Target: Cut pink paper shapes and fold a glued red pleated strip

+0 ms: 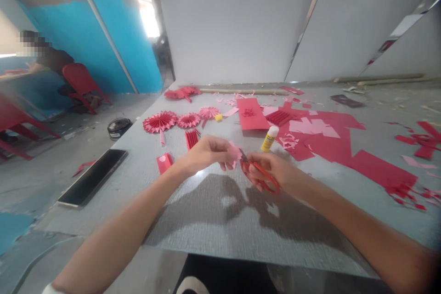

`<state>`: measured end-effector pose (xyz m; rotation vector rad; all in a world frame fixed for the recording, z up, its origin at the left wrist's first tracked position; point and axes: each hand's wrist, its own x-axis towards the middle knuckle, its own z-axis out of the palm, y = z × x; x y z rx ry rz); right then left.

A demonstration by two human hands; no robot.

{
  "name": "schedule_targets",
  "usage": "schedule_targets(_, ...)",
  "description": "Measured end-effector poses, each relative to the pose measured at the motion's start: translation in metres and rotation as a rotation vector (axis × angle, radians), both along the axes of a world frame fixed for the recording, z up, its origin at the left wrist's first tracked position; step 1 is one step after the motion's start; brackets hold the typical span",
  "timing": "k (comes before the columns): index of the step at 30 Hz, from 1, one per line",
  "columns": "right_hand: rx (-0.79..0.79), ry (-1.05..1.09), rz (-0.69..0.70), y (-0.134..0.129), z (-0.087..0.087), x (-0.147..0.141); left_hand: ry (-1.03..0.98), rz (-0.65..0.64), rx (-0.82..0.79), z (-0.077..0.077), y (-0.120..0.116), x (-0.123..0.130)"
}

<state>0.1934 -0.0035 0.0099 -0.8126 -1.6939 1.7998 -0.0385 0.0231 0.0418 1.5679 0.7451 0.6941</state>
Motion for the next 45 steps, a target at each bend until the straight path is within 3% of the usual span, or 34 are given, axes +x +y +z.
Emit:
schedule_targets(6,0.073,0.052,-0.028,0.004,-0.011,-0.004,0.002,0.013,-0.012,-0.004,-0.003,0.004)
schedule_targets(29,0.089,0.107,-0.086,0.001,-0.015,-0.009,-0.031,-0.055,-0.039,-0.008,-0.004,0.005)
schedule_targets(45,0.100,0.059,-0.155,0.000,-0.012,-0.008,-0.022,0.015,-0.039,-0.005,-0.003,0.006)
